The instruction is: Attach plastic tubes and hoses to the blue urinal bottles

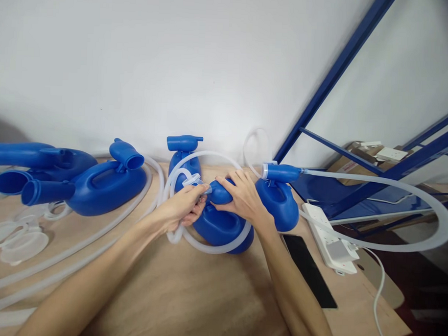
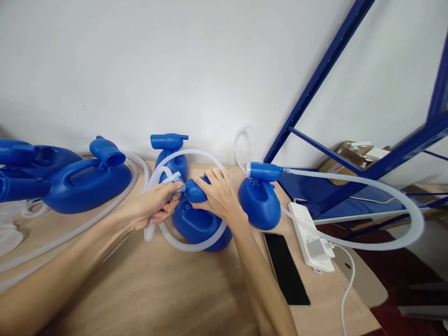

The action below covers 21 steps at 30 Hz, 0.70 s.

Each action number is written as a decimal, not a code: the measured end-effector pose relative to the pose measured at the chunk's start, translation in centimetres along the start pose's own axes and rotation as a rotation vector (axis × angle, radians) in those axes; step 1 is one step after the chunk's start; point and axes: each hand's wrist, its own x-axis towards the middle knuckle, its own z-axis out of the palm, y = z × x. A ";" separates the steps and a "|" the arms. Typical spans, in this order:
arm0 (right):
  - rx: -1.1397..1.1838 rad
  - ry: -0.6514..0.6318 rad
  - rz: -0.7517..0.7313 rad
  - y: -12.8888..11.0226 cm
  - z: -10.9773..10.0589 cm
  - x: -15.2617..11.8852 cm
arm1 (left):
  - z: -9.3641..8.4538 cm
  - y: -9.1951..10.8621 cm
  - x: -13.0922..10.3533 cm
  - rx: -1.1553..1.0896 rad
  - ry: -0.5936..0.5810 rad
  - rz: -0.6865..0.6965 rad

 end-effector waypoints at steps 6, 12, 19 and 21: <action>0.037 0.016 0.017 0.0 0.1 0.2 | -1.0 0.3 0.8 -0.054 -0.091 -0.108; 0.100 0.031 0.088 -0.6 -0.3 0.5 | -1.6 0.1 -0.1 0.433 0.137 0.278; 0.170 0.065 0.130 -0.5 0.0 0.2 | 1.6 -1.7 -4.8 1.116 0.524 0.796; 0.167 0.067 0.132 -0.5 0.1 0.2 | 2.2 -2.6 -4.7 1.082 0.319 0.635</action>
